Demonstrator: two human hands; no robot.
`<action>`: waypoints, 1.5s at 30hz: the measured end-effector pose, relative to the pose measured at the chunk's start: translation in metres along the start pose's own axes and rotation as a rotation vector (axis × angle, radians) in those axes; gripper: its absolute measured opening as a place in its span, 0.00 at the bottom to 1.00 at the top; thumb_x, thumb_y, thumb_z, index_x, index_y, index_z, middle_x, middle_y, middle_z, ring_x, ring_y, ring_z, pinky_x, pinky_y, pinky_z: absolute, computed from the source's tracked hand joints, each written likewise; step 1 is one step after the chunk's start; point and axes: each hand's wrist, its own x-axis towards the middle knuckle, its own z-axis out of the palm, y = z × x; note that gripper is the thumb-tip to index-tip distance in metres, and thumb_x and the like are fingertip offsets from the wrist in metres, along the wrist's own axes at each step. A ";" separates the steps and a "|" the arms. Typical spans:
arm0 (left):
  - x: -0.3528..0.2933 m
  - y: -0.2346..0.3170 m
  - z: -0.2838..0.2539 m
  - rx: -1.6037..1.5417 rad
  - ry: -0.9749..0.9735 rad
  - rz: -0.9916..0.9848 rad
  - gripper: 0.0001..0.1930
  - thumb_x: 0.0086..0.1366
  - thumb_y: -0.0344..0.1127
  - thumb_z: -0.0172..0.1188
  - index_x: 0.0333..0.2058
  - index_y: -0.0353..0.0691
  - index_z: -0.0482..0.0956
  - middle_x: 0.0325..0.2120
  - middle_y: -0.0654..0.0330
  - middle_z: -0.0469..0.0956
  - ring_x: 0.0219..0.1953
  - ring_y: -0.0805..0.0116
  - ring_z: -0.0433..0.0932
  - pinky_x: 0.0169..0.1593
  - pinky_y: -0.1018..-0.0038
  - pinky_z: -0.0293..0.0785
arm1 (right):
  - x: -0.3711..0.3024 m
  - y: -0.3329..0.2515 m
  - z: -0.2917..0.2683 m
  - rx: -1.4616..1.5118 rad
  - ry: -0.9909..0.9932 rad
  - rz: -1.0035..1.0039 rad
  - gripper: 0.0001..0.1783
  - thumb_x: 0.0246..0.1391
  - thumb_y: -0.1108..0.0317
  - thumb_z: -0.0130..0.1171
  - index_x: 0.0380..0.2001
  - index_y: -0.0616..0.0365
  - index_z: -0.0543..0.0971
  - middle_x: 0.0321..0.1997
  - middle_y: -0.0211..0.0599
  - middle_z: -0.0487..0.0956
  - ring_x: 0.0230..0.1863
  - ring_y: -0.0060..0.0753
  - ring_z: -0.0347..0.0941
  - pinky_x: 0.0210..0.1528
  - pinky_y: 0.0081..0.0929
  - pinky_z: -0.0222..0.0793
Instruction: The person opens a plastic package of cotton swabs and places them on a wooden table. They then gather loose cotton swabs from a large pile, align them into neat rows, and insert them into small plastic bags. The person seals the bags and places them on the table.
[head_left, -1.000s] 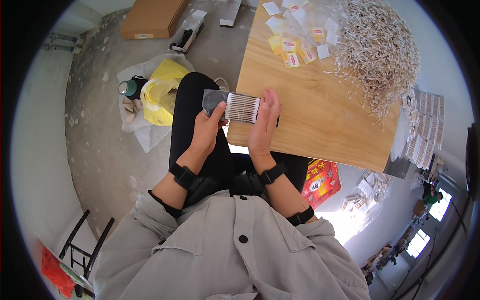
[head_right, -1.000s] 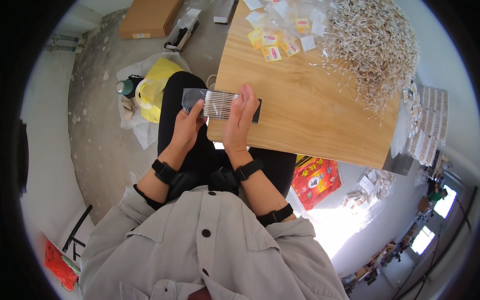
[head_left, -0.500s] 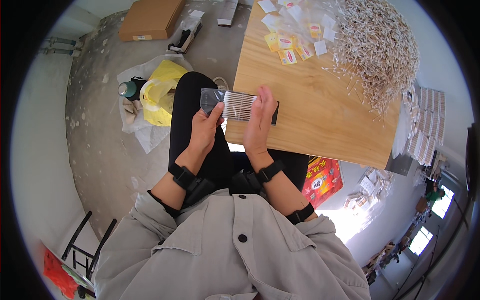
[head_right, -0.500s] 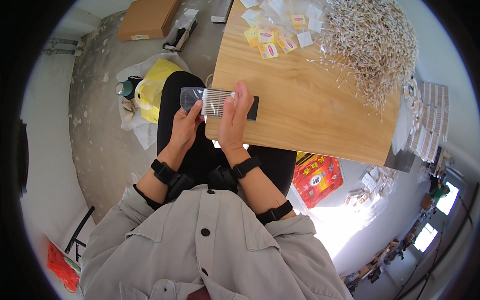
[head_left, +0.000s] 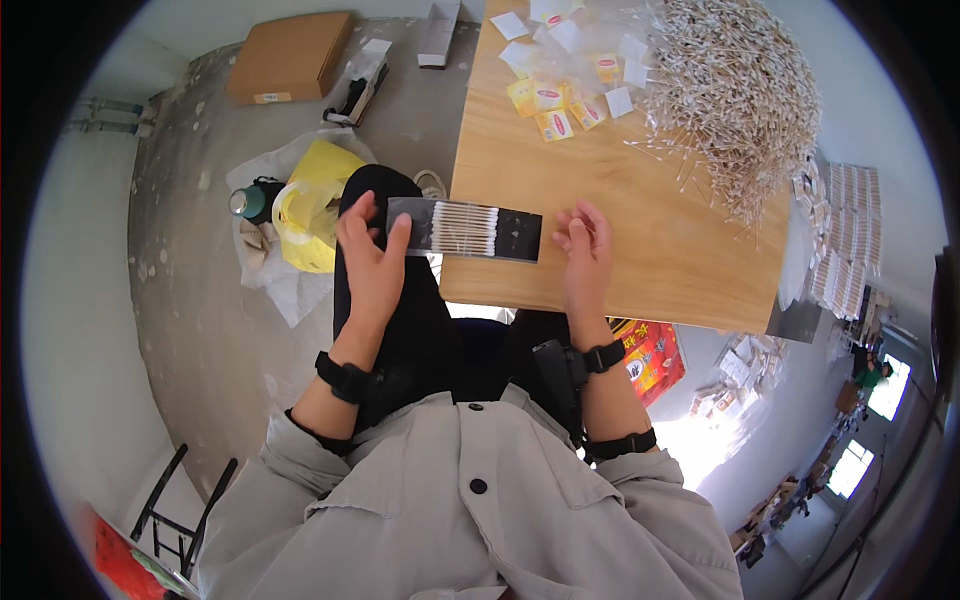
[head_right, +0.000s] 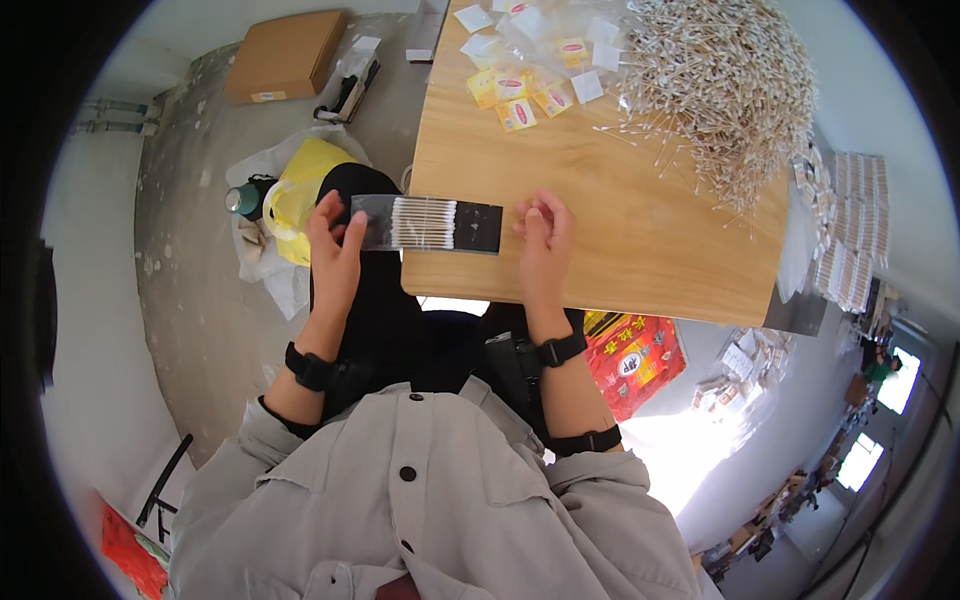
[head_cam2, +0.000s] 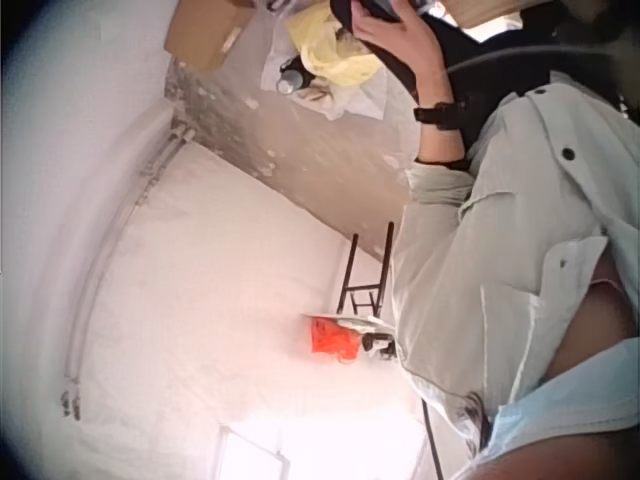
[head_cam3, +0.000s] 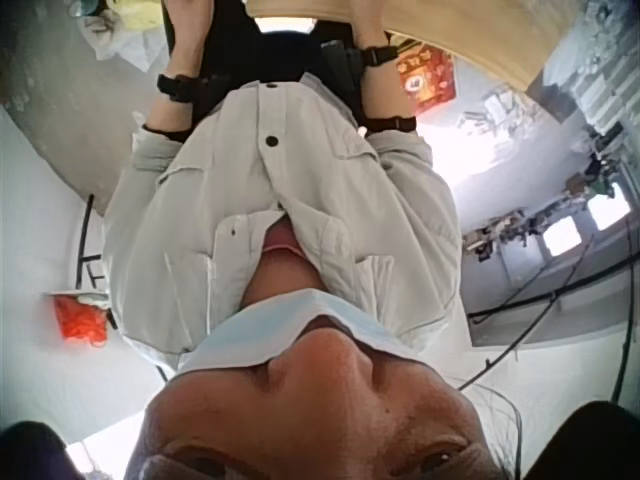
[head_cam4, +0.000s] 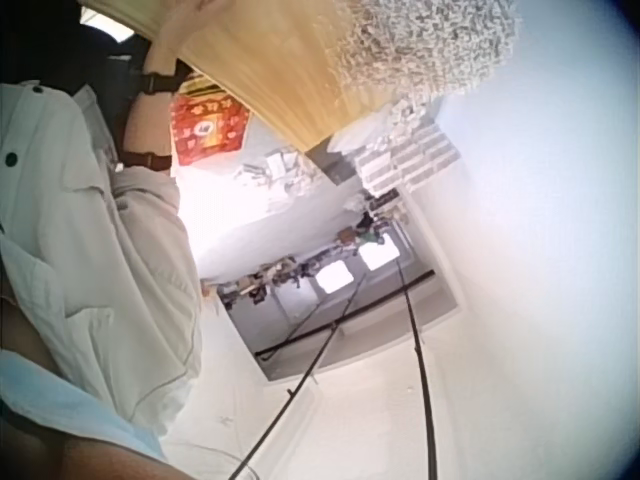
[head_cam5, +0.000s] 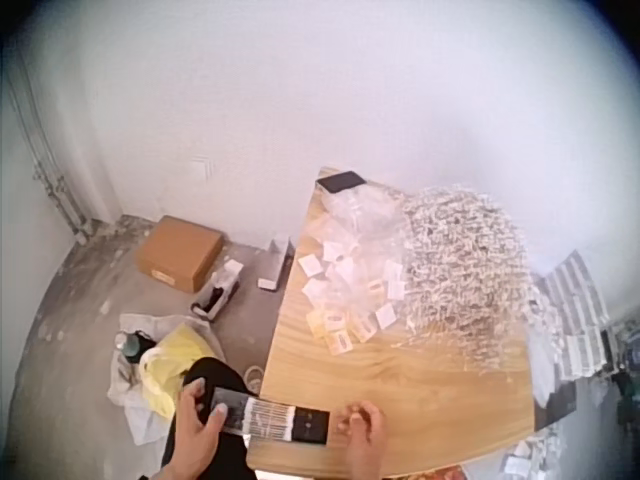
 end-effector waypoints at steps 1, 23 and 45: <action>-0.004 0.012 -0.003 0.350 0.047 0.276 0.27 0.64 0.34 0.60 0.60 0.33 0.64 0.57 0.50 0.66 0.59 0.53 0.66 0.63 0.63 0.61 | 0.003 -0.003 -0.008 0.022 0.017 0.060 0.13 0.65 0.71 0.50 0.50 0.64 0.74 0.46 0.34 0.73 0.46 0.25 0.75 0.46 0.22 0.72; -0.031 0.044 0.032 0.890 -0.613 0.514 0.59 0.46 0.66 0.65 0.68 0.34 0.52 0.70 0.47 0.48 0.73 0.54 0.46 0.71 0.52 0.41 | 0.073 -0.012 0.016 -0.529 -0.207 -0.198 0.11 0.58 0.70 0.57 0.44 0.61 0.78 0.32 0.31 0.79 0.32 0.21 0.76 0.36 0.21 0.71; -0.015 0.051 0.007 0.594 -0.342 0.449 0.58 0.44 0.49 0.74 0.68 0.34 0.50 0.70 0.41 0.43 0.72 0.39 0.42 0.69 0.44 0.41 | 0.065 -0.028 0.031 -0.868 -0.124 -0.348 0.22 0.47 0.64 0.67 0.48 0.55 0.77 0.44 0.42 0.71 0.40 0.43 0.75 0.40 0.39 0.73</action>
